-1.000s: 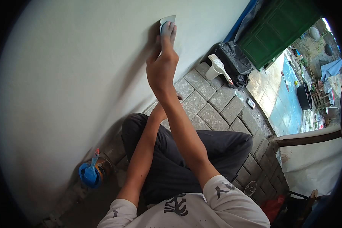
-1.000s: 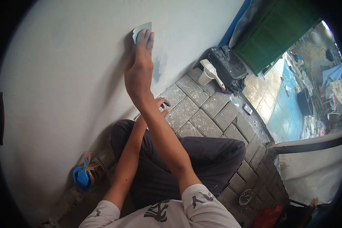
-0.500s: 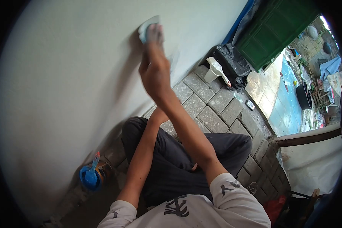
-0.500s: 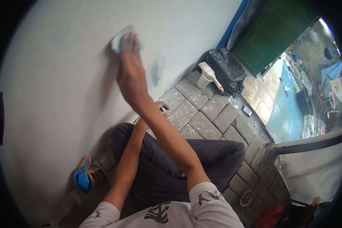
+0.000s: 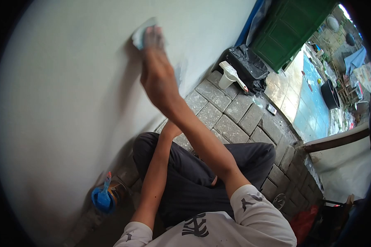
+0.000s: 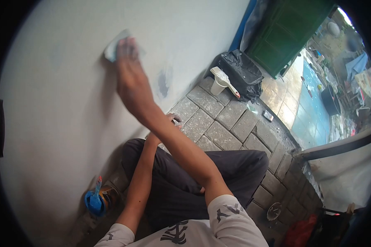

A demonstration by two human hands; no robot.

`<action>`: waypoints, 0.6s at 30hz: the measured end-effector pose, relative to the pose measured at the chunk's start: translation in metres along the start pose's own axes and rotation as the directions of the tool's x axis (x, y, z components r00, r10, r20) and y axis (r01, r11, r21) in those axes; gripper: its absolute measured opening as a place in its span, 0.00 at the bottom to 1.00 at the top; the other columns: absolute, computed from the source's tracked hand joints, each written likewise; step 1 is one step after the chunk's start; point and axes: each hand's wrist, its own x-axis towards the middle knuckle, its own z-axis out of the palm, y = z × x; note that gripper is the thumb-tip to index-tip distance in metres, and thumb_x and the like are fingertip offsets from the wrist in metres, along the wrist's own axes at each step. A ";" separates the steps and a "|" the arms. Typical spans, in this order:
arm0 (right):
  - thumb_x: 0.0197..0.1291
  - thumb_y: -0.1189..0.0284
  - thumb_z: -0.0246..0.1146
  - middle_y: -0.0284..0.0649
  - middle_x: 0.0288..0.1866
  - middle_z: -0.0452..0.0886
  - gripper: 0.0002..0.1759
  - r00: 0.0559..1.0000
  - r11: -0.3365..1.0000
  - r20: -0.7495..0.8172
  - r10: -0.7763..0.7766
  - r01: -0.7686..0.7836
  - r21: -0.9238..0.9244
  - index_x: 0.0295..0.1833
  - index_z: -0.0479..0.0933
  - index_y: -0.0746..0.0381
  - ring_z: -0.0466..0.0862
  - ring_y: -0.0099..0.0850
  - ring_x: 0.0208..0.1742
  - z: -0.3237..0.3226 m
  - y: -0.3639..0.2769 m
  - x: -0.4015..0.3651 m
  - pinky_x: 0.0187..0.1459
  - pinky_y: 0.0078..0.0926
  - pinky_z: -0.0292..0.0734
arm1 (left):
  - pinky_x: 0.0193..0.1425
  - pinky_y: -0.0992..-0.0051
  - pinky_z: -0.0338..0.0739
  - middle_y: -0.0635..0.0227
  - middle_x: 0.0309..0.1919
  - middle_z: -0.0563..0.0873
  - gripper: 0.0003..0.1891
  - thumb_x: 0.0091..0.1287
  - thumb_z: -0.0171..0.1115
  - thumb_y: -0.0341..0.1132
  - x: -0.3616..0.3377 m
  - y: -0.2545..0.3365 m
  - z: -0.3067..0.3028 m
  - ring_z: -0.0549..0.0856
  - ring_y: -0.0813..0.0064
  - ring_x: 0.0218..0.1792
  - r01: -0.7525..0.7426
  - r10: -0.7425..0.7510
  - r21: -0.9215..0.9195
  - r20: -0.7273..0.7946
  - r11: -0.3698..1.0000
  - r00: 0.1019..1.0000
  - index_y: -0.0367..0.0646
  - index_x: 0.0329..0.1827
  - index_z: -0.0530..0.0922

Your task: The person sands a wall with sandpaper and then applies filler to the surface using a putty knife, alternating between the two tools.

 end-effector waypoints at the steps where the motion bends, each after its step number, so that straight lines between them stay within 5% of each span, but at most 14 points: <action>1: 0.66 0.89 0.53 0.70 0.71 0.68 0.31 0.998 0.998 0.032 -0.059 0.059 0.010 0.75 0.63 0.75 0.66 0.58 0.76 -0.003 -0.007 0.004 0.76 0.47 0.67 | 0.46 0.69 0.77 0.63 0.39 0.83 0.13 0.68 0.71 0.41 0.002 0.010 -0.003 0.82 0.72 0.35 -0.129 0.129 0.005 -0.046 0.992 0.991 0.43 0.47 0.82; 5: 0.66 0.89 0.54 0.68 0.71 0.70 0.30 0.998 0.998 -0.039 0.055 -0.055 -0.005 0.75 0.63 0.75 0.67 0.57 0.76 0.000 0.011 0.009 0.76 0.48 0.67 | 0.46 0.68 0.76 0.64 0.39 0.84 0.13 0.68 0.71 0.40 0.003 -0.011 0.008 0.82 0.72 0.35 -0.035 0.037 0.058 -0.024 0.998 0.999 0.43 0.48 0.82; 10: 0.66 0.88 0.54 0.69 0.72 0.68 0.31 0.996 1.000 -0.092 -0.015 0.017 0.017 0.76 0.63 0.71 0.68 0.59 0.75 -0.005 0.014 0.020 0.73 0.47 0.71 | 0.53 0.66 0.76 0.63 0.44 0.84 0.15 0.69 0.70 0.40 0.005 0.017 -0.009 0.83 0.68 0.42 -0.009 0.007 0.038 0.041 0.999 0.999 0.42 0.51 0.81; 12: 0.65 0.89 0.54 0.70 0.71 0.68 0.31 0.991 0.996 -0.101 0.084 -0.083 0.014 0.75 0.63 0.71 0.67 0.59 0.75 -0.005 0.026 0.026 0.74 0.47 0.70 | 0.72 0.59 0.67 0.47 0.72 0.74 0.29 0.71 0.64 0.43 0.007 0.037 -0.023 0.72 0.52 0.73 0.234 -0.232 0.025 0.280 0.972 0.932 0.37 0.71 0.71; 15: 0.66 0.88 0.54 0.72 0.70 0.68 0.30 0.997 0.998 -0.052 -0.055 0.055 -0.009 0.74 0.63 0.74 0.67 0.61 0.74 -0.008 0.014 0.032 0.73 0.47 0.71 | 0.72 0.59 0.70 0.45 0.70 0.76 0.30 0.69 0.66 0.41 0.007 0.018 -0.009 0.74 0.49 0.71 0.111 -0.126 0.100 0.158 0.989 0.979 0.36 0.71 0.72; 18: 0.66 0.88 0.54 0.71 0.70 0.69 0.29 0.997 1.000 -0.076 0.007 -0.008 -0.018 0.73 0.63 0.75 0.68 0.61 0.74 -0.011 0.028 0.038 0.74 0.47 0.70 | 0.71 0.59 0.73 0.44 0.66 0.79 0.30 0.66 0.68 0.40 0.004 0.036 -0.017 0.76 0.47 0.69 0.165 -0.174 0.068 0.156 0.984 0.972 0.35 0.69 0.74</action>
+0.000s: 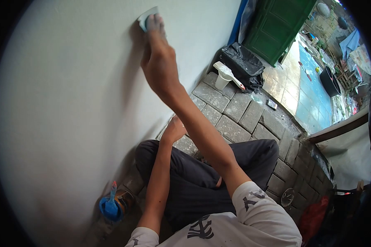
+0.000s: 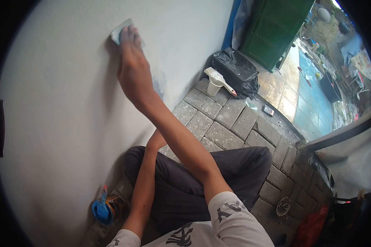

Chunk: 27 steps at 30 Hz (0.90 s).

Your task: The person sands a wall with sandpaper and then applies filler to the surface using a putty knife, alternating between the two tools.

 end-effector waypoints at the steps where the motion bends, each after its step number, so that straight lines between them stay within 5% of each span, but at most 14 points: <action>1: 0.65 0.88 0.54 0.70 0.70 0.69 0.30 0.998 0.998 -0.026 0.057 -0.057 -0.015 0.73 0.64 0.75 0.68 0.61 0.74 0.001 0.001 0.002 0.74 0.47 0.70 | 0.70 0.59 0.73 0.43 0.66 0.79 0.30 0.65 0.69 0.39 -0.002 0.002 -0.002 0.76 0.46 0.68 0.011 -0.011 -0.010 -0.017 1.000 1.000 0.34 0.68 0.75; 5: 0.64 0.88 0.53 0.70 0.71 0.69 0.29 0.996 0.997 -0.036 -0.081 0.082 0.004 0.72 0.67 0.73 0.70 0.61 0.72 0.004 -0.006 0.001 0.71 0.48 0.73 | 0.69 0.58 0.74 0.41 0.65 0.79 0.29 0.67 0.66 0.40 -0.002 -0.005 0.005 0.76 0.44 0.68 -0.017 0.016 -0.009 -0.096 1.000 0.995 0.34 0.68 0.74; 7: 0.63 0.89 0.53 0.70 0.71 0.69 0.31 0.989 0.989 0.013 0.148 -0.148 0.017 0.73 0.66 0.72 0.71 0.60 0.73 0.001 0.001 0.004 0.71 0.47 0.73 | 0.70 0.58 0.73 0.41 0.66 0.78 0.29 0.68 0.65 0.41 -0.002 -0.010 0.006 0.75 0.44 0.68 0.009 -0.010 -0.024 -0.059 1.000 0.998 0.34 0.68 0.74; 11: 0.60 0.91 0.52 0.70 0.72 0.68 0.32 0.995 0.995 -0.009 -0.095 0.095 -0.027 0.73 0.65 0.74 0.68 0.59 0.75 0.011 -0.014 -0.004 0.75 0.44 0.69 | 0.70 0.57 0.72 0.39 0.64 0.79 0.28 0.69 0.64 0.42 0.013 -0.043 0.020 0.76 0.43 0.68 -0.064 0.064 0.016 -0.009 0.998 0.998 0.34 0.67 0.74; 14: 0.59 0.93 0.52 0.67 0.72 0.69 0.34 0.990 0.990 -0.036 0.136 -0.137 -0.019 0.74 0.65 0.73 0.68 0.58 0.75 0.006 0.007 -0.004 0.75 0.45 0.69 | 0.68 0.58 0.74 0.42 0.60 0.82 0.27 0.66 0.67 0.37 -0.005 -0.003 0.004 0.78 0.43 0.65 -0.021 0.018 -0.042 -0.076 0.999 0.997 0.33 0.65 0.75; 17: 0.60 0.93 0.52 0.66 0.71 0.70 0.34 0.997 0.997 -0.050 -0.059 0.056 -0.055 0.74 0.65 0.74 0.69 0.57 0.74 0.009 -0.001 -0.006 0.74 0.44 0.71 | 0.67 0.58 0.75 0.43 0.60 0.83 0.26 0.64 0.68 0.35 -0.004 0.008 -0.006 0.80 0.44 0.63 -0.021 0.020 -0.021 -0.069 1.000 0.997 0.32 0.64 0.76; 21: 0.62 0.89 0.53 0.70 0.70 0.69 0.31 0.990 0.993 -0.075 0.120 -0.120 0.000 0.73 0.65 0.75 0.69 0.57 0.74 0.006 0.025 0.010 0.74 0.45 0.70 | 0.67 0.58 0.75 0.42 0.59 0.83 0.24 0.65 0.66 0.35 -0.006 0.003 0.005 0.80 0.44 0.63 -0.058 0.053 -0.047 -0.102 0.997 0.993 0.32 0.63 0.77; 25: 0.58 0.91 0.50 0.75 0.73 0.64 0.33 1.000 0.999 -0.006 -0.028 0.028 0.016 0.72 0.61 0.82 0.66 0.62 0.76 0.004 0.005 0.018 0.78 0.49 0.62 | 0.67 0.58 0.75 0.42 0.59 0.83 0.23 0.67 0.63 0.33 -0.005 0.009 0.000 0.80 0.44 0.63 -0.047 0.045 -0.022 -0.115 0.999 0.992 0.32 0.63 0.76; 27: 0.58 0.91 0.49 0.76 0.73 0.64 0.32 0.984 0.983 -0.053 0.172 -0.168 0.078 0.72 0.62 0.82 0.65 0.64 0.76 0.001 0.021 0.024 0.78 0.49 0.63 | 0.66 0.56 0.75 0.41 0.60 0.82 0.22 0.67 0.63 0.32 -0.010 0.023 -0.009 0.79 0.43 0.64 -0.042 0.034 -0.102 -0.082 0.994 0.996 0.32 0.63 0.76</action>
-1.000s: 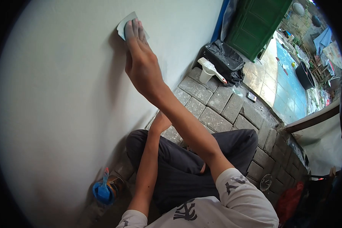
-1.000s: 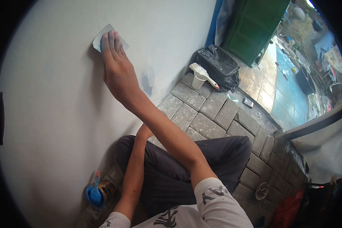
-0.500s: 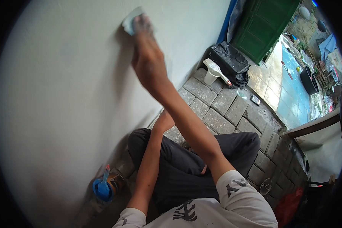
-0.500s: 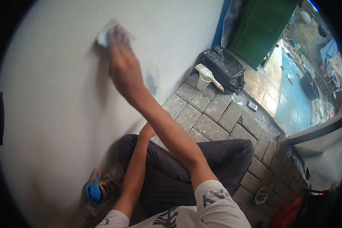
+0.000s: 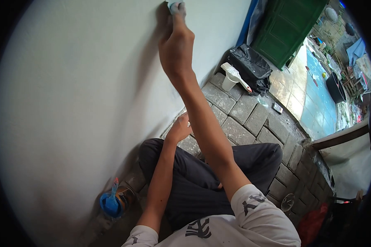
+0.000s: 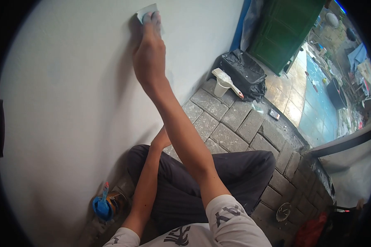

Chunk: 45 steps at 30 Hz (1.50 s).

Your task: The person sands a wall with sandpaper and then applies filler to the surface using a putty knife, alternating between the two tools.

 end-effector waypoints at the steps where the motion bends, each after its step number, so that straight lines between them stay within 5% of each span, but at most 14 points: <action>1: 0.58 0.92 0.49 0.75 0.73 0.64 0.33 0.999 0.999 -0.024 -0.043 0.043 -0.008 0.72 0.62 0.81 0.65 0.63 0.77 0.004 -0.002 -0.004 0.78 0.49 0.63 | 0.66 0.56 0.75 0.41 0.60 0.82 0.22 0.67 0.63 0.32 -0.001 -0.007 0.004 0.79 0.43 0.64 0.005 -0.005 0.000 -0.006 1.000 1.000 0.32 0.63 0.76; 4: 0.57 0.92 0.49 0.75 0.73 0.63 0.34 0.972 0.971 0.058 -0.230 0.232 -0.048 0.73 0.61 0.81 0.64 0.63 0.77 0.008 -0.008 -0.013 0.78 0.47 0.62 | 0.65 0.56 0.76 0.42 0.59 0.83 0.22 0.67 0.63 0.31 0.007 -0.020 0.008 0.80 0.43 0.63 -0.030 0.040 0.136 -0.068 0.990 0.997 0.32 0.62 0.76; 6: 0.56 0.92 0.49 0.75 0.73 0.64 0.35 0.993 0.996 0.091 0.079 -0.082 0.028 0.73 0.61 0.81 0.64 0.63 0.77 -0.001 0.003 -0.004 0.78 0.48 0.64 | 0.66 0.57 0.76 0.42 0.58 0.83 0.21 0.66 0.63 0.30 0.006 -0.017 0.008 0.80 0.43 0.62 -0.028 0.028 0.021 -0.024 0.999 0.999 0.31 0.62 0.76; 10: 0.57 0.93 0.48 0.74 0.73 0.64 0.34 0.984 0.985 0.039 -0.174 0.174 0.000 0.74 0.61 0.79 0.64 0.61 0.77 0.008 -0.015 -0.009 0.78 0.49 0.62 | 0.67 0.57 0.75 0.43 0.59 0.83 0.23 0.66 0.64 0.31 0.005 -0.022 0.014 0.80 0.44 0.64 -0.072 0.095 0.153 -0.146 0.986 0.985 0.33 0.63 0.76; 13: 0.54 0.93 0.50 0.73 0.73 0.64 0.36 0.996 0.993 0.013 -0.093 0.093 -0.067 0.73 0.61 0.81 0.65 0.61 0.77 0.004 0.011 0.001 0.76 0.47 0.66 | 0.68 0.56 0.75 0.42 0.59 0.83 0.24 0.67 0.63 0.33 0.002 -0.001 0.000 0.79 0.44 0.64 -0.002 0.002 0.019 0.026 1.000 1.000 0.33 0.65 0.75; 18: 0.57 0.94 0.45 0.76 0.73 0.63 0.34 0.989 0.989 0.039 -0.139 0.141 -0.048 0.73 0.59 0.84 0.63 0.63 0.78 0.009 -0.012 -0.007 0.79 0.48 0.60 | 0.68 0.55 0.74 0.41 0.62 0.81 0.24 0.71 0.59 0.38 -0.002 -0.011 0.006 0.78 0.43 0.65 -0.075 0.092 0.225 -0.064 0.971 0.994 0.34 0.66 0.75; 20: 0.57 0.94 0.45 0.76 0.73 0.63 0.35 0.998 0.999 -0.052 0.029 -0.028 0.017 0.74 0.59 0.83 0.62 0.64 0.78 0.005 0.004 0.001 0.78 0.49 0.61 | 0.67 0.55 0.75 0.41 0.61 0.82 0.22 0.71 0.59 0.37 -0.003 0.000 -0.003 0.79 0.43 0.64 0.072 -0.085 0.136 0.087 0.988 0.993 0.34 0.64 0.77; 23: 0.55 0.93 0.47 0.74 0.73 0.64 0.36 0.991 0.991 -0.032 -0.133 0.133 -0.012 0.74 0.59 0.82 0.62 0.62 0.78 0.013 -0.008 -0.002 0.78 0.48 0.62 | 0.65 0.56 0.76 0.41 0.58 0.83 0.19 0.71 0.59 0.35 -0.006 -0.005 0.006 0.80 0.42 0.62 -0.032 0.049 0.177 -0.092 0.984 0.994 0.33 0.61 0.78; 26: 0.52 0.94 0.49 0.74 0.74 0.63 0.38 0.996 0.996 -0.026 -0.085 0.085 -0.002 0.74 0.60 0.82 0.61 0.63 0.78 -0.002 -0.002 0.004 0.77 0.49 0.65 | 0.64 0.55 0.76 0.40 0.57 0.84 0.19 0.71 0.59 0.35 0.008 -0.019 0.006 0.80 0.42 0.61 0.030 -0.041 0.118 0.090 0.993 0.995 0.32 0.59 0.79; 31: 0.52 0.95 0.48 0.76 0.74 0.62 0.38 0.981 0.981 -0.014 -0.196 0.196 0.009 0.74 0.58 0.82 0.62 0.63 0.78 0.010 -0.007 0.002 0.76 0.47 0.66 | 0.65 0.55 0.75 0.38 0.58 0.82 0.20 0.70 0.60 0.35 0.006 -0.018 0.004 0.79 0.41 0.63 -0.048 0.051 0.140 -0.017 0.989 0.999 0.31 0.60 0.78; 38: 0.62 0.90 0.51 0.70 0.67 0.72 0.29 0.984 0.987 -0.078 -0.157 0.155 -0.033 0.72 0.65 0.76 0.72 0.58 0.71 0.002 0.010 -0.009 0.74 0.43 0.69 | 0.67 0.56 0.74 0.40 0.60 0.81 0.24 0.68 0.64 0.37 0.010 -0.048 0.019 0.79 0.43 0.64 -0.022 0.026 0.112 -0.041 0.993 0.999 0.32 0.63 0.76; 41: 0.64 0.90 0.50 0.69 0.68 0.71 0.30 0.987 0.987 -0.034 0.157 -0.158 -0.038 0.74 0.62 0.77 0.72 0.57 0.71 -0.002 0.033 -0.014 0.73 0.42 0.70 | 0.69 0.57 0.74 0.41 0.62 0.81 0.27 0.66 0.67 0.37 0.007 -0.025 0.007 0.78 0.44 0.66 0.026 -0.029 0.067 0.049 0.997 0.998 0.32 0.65 0.75; 44: 0.69 0.87 0.49 0.70 0.66 0.72 0.28 0.989 0.980 -0.064 -0.136 0.125 -0.157 0.75 0.61 0.75 0.76 0.57 0.67 0.000 0.027 -0.035 0.69 0.41 0.75 | 0.71 0.58 0.74 0.44 0.64 0.80 0.29 0.65 0.69 0.36 0.007 -0.040 0.016 0.78 0.46 0.68 -0.062 0.074 0.134 -0.091 0.989 0.993 0.33 0.67 0.74; 45: 0.69 0.87 0.49 0.69 0.68 0.71 0.29 0.994 0.994 -0.034 0.107 -0.108 -0.002 0.75 0.60 0.75 0.74 0.58 0.69 -0.005 0.029 -0.041 0.70 0.41 0.73 | 0.71 0.58 0.74 0.44 0.64 0.80 0.29 0.65 0.69 0.36 0.004 -0.038 0.016 0.78 0.46 0.68 -0.055 0.066 0.128 -0.087 0.990 0.994 0.33 0.67 0.74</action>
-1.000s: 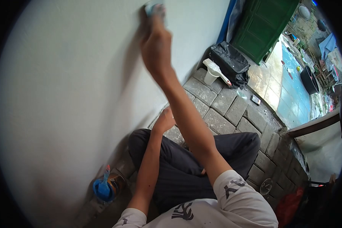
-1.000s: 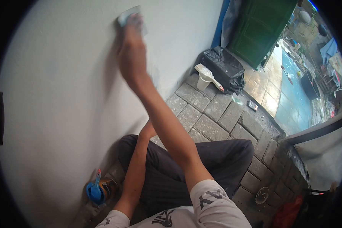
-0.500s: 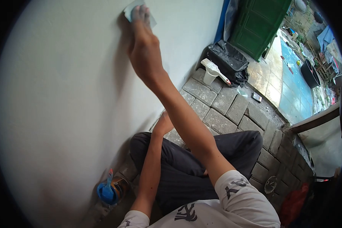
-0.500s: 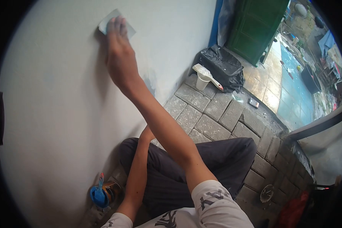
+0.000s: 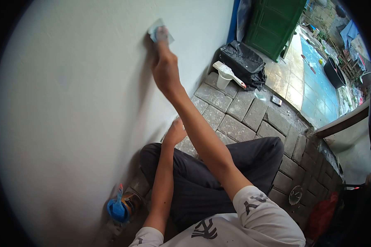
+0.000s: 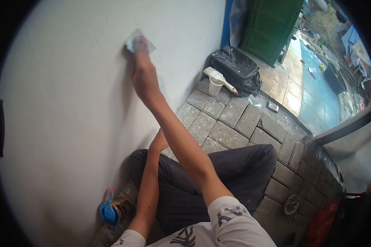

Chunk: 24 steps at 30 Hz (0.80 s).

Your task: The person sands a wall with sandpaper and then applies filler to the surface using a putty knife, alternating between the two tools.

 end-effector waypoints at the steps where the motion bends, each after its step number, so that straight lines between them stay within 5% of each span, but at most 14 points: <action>1: 0.68 0.88 0.50 0.69 0.69 0.69 0.30 0.971 0.962 0.059 0.231 -0.237 0.138 0.76 0.60 0.75 0.73 0.58 0.70 -0.003 0.005 -0.004 0.72 0.40 0.72 | 0.71 0.59 0.73 0.44 0.65 0.80 0.30 0.65 0.70 0.37 0.003 0.004 -0.005 0.77 0.46 0.68 0.091 -0.091 0.004 0.112 0.996 0.990 0.33 0.68 0.74; 2: 0.69 0.88 0.51 0.69 0.69 0.70 0.30 0.996 0.995 -0.075 0.056 -0.062 -0.080 0.76 0.60 0.75 0.73 0.57 0.70 0.006 0.022 -0.007 0.72 0.39 0.72 | 0.71 0.59 0.73 0.44 0.66 0.79 0.30 0.65 0.70 0.37 0.008 0.008 -0.010 0.77 0.47 0.69 0.173 -0.174 0.021 0.217 0.985 0.961 0.33 0.68 0.73; 5: 0.69 0.89 0.51 0.67 0.69 0.71 0.30 0.998 0.993 -0.032 -0.063 0.059 -0.104 0.77 0.61 0.72 0.75 0.56 0.69 0.005 0.010 -0.026 0.70 0.38 0.74 | 0.71 0.59 0.74 0.45 0.67 0.79 0.30 0.66 0.69 0.39 0.000 0.011 -0.008 0.77 0.47 0.68 0.079 -0.083 0.058 0.070 0.995 0.994 0.34 0.69 0.73; 7: 0.68 0.90 0.51 0.67 0.70 0.70 0.31 0.997 0.993 0.010 -0.070 0.071 -0.092 0.77 0.62 0.71 0.74 0.54 0.70 -0.002 0.010 -0.028 0.70 0.38 0.74 | 0.70 0.59 0.74 0.46 0.66 0.80 0.29 0.67 0.68 0.41 0.008 0.010 -0.010 0.77 0.47 0.68 0.123 -0.131 0.066 0.129 0.990 0.983 0.35 0.68 0.74; 9: 0.67 0.91 0.51 0.67 0.73 0.67 0.32 0.971 0.941 0.113 0.212 -0.234 0.244 0.77 0.61 0.71 0.68 0.54 0.75 -0.010 0.011 -0.027 0.74 0.39 0.70 | 0.69 0.58 0.74 0.46 0.66 0.80 0.28 0.69 0.66 0.42 0.006 0.003 -0.009 0.78 0.47 0.68 0.168 -0.182 0.088 0.187 0.982 0.965 0.35 0.68 0.74; 10: 0.67 0.91 0.52 0.67 0.73 0.66 0.32 0.997 0.989 0.050 0.067 -0.073 0.130 0.77 0.60 0.72 0.65 0.55 0.76 -0.007 0.008 -0.027 0.73 0.40 0.70 | 0.68 0.58 0.75 0.47 0.65 0.81 0.27 0.70 0.65 0.42 0.007 -0.003 -0.008 0.78 0.47 0.67 0.148 -0.155 0.053 0.213 0.988 0.965 0.35 0.68 0.75; 15: 0.66 0.92 0.52 0.68 0.74 0.65 0.32 0.997 0.999 0.066 0.025 -0.026 0.020 0.76 0.60 0.74 0.64 0.55 0.77 -0.002 -0.005 -0.028 0.71 0.41 0.73 | 0.66 0.58 0.75 0.46 0.63 0.82 0.23 0.74 0.60 0.41 0.006 0.002 -0.008 0.79 0.46 0.66 0.087 -0.085 -0.001 0.191 0.996 0.978 0.35 0.65 0.77; 18: 0.66 0.91 0.52 0.68 0.72 0.68 0.32 0.997 0.997 0.045 -0.063 0.064 -0.030 0.77 0.61 0.71 0.69 0.55 0.74 -0.008 0.008 -0.034 0.67 0.41 0.76 | 0.64 0.59 0.76 0.48 0.59 0.85 0.19 0.73 0.61 0.38 0.003 0.023 -0.013 0.82 0.47 0.62 0.170 -0.175 0.047 0.170 0.984 0.970 0.35 0.61 0.80; 20: 0.65 0.90 0.52 0.66 0.68 0.73 0.33 0.993 0.998 0.112 0.041 -0.046 0.046 0.76 0.65 0.66 0.77 0.54 0.69 -0.022 0.025 -0.042 0.62 0.37 0.78 | 0.60 0.60 0.78 0.51 0.51 0.87 0.14 0.70 0.65 0.35 -0.004 0.029 -0.014 0.85 0.50 0.54 0.064 -0.064 0.002 0.020 0.998 0.998 0.35 0.53 0.82; 21: 0.65 0.88 0.52 0.62 0.54 0.84 0.30 0.992 0.993 0.048 0.114 -0.113 -0.012 0.74 0.71 0.63 0.89 0.48 0.49 -0.030 0.032 -0.046 0.49 0.34 0.81 | 0.60 0.60 0.78 0.51 0.51 0.87 0.14 0.70 0.65 0.35 -0.004 0.021 -0.011 0.85 0.50 0.54 0.070 -0.070 0.004 0.016 0.998 0.997 0.35 0.53 0.82; 22: 0.70 0.82 0.54 0.54 0.35 0.84 0.22 0.956 0.955 0.041 0.291 -0.288 -0.066 0.68 0.77 0.63 0.82 0.34 0.32 -0.047 0.033 -0.043 0.36 0.33 0.77 | 0.58 0.61 0.78 0.52 0.48 0.87 0.13 0.68 0.66 0.34 -0.002 0.007 -0.005 0.85 0.52 0.51 0.004 -0.003 -0.046 0.028 0.999 1.000 0.36 0.50 0.82; 23: 0.76 0.72 0.55 0.45 0.25 0.76 0.15 0.923 0.921 0.019 0.385 -0.384 -0.062 0.60 0.81 0.66 0.70 0.26 0.27 -0.064 0.043 -0.043 0.30 0.31 0.70 | 0.56 0.61 0.79 0.54 0.45 0.86 0.11 0.67 0.68 0.32 0.000 -0.001 -0.003 0.86 0.54 0.47 -0.060 0.064 -0.098 0.036 0.993 0.997 0.36 0.48 0.83; 24: 0.78 0.65 0.55 0.40 0.27 0.79 0.18 0.908 0.905 -0.025 0.418 -0.418 -0.077 0.53 0.82 0.71 0.72 0.23 0.29 -0.082 0.051 -0.046 0.31 0.30 0.70 | 0.56 0.65 0.79 0.54 0.46 0.87 0.10 0.68 0.67 0.32 -0.002 0.007 -0.006 0.87 0.59 0.46 0.001 0.005 -0.098 0.067 0.995 0.998 0.36 0.47 0.83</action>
